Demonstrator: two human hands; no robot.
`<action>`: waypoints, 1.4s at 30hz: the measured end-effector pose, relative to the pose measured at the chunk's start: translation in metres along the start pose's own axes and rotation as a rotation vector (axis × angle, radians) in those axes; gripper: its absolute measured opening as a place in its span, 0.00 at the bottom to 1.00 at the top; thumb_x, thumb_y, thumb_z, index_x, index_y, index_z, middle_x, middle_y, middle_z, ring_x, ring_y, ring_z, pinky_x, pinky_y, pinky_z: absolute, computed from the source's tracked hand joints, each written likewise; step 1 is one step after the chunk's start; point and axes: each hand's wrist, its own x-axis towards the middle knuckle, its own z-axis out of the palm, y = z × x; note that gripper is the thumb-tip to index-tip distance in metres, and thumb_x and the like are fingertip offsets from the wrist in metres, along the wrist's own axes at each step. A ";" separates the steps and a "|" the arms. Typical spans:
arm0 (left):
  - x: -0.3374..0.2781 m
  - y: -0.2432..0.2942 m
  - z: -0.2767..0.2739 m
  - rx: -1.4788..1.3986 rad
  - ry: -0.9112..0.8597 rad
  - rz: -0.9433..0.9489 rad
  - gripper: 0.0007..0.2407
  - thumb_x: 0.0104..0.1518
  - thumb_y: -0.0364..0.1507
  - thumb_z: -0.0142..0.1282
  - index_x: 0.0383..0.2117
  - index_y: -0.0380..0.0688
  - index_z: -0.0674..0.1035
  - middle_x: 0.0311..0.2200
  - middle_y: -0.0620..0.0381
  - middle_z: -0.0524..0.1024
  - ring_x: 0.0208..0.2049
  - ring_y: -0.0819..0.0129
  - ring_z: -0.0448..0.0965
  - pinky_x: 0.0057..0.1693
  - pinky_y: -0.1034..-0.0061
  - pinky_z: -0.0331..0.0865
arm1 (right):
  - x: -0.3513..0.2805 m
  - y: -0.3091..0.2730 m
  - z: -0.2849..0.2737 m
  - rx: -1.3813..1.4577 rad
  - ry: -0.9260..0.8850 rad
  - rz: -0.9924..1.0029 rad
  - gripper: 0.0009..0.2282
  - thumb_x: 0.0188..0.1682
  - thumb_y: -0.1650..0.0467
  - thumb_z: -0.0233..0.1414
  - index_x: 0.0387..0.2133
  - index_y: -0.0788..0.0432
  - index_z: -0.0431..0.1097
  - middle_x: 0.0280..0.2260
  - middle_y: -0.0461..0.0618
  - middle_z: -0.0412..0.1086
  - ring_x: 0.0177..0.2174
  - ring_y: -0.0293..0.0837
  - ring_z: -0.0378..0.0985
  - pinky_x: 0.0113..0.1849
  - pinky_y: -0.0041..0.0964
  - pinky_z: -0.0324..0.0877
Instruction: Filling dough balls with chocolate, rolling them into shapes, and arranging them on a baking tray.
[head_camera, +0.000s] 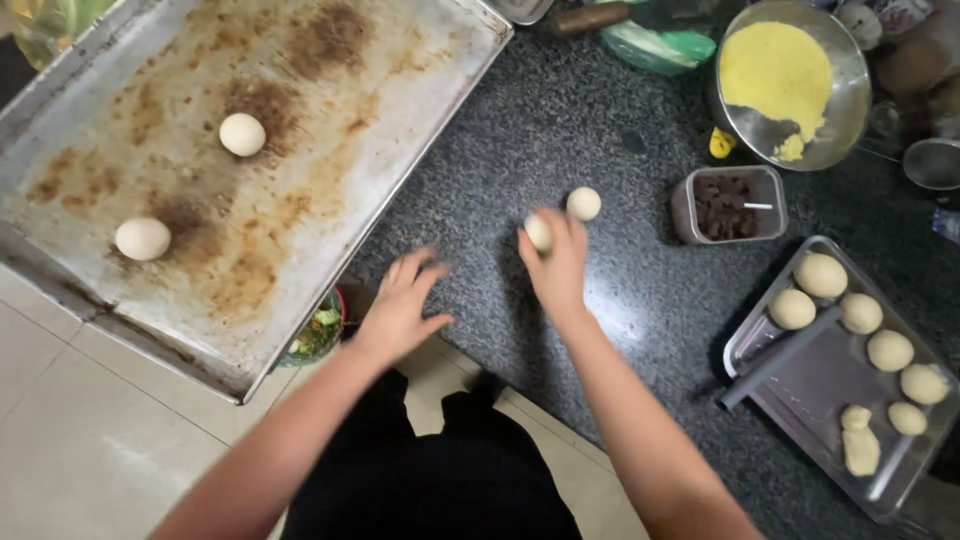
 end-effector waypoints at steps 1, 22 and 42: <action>-0.016 0.002 0.008 0.007 0.004 0.001 0.34 0.44 0.45 0.74 0.61 0.59 0.72 0.67 0.55 0.57 0.69 0.52 0.57 0.70 0.53 0.58 | -0.020 0.006 -0.015 0.006 0.005 -0.003 0.18 0.47 0.67 0.67 0.49 0.55 0.73 0.45 0.56 0.70 0.47 0.60 0.75 0.51 0.54 0.69; -0.054 0.031 -0.014 0.114 -0.154 -0.466 0.24 0.58 0.57 0.50 0.17 0.53 0.80 0.22 0.53 0.84 0.35 0.45 0.86 0.45 0.54 0.79 | -0.063 0.083 -0.038 -0.159 0.154 -0.164 0.13 0.43 0.67 0.65 0.43 0.50 0.78 0.52 0.59 0.69 0.52 0.61 0.75 0.54 0.52 0.71; -0.029 -0.001 -0.117 0.101 0.499 0.148 0.14 0.56 0.33 0.61 0.10 0.56 0.77 0.13 0.66 0.75 0.22 0.62 0.79 0.37 0.70 0.71 | -0.112 0.055 -0.045 0.003 -0.189 0.248 0.25 0.42 0.67 0.65 0.54 0.53 0.70 0.50 0.59 0.73 0.52 0.62 0.76 0.55 0.56 0.71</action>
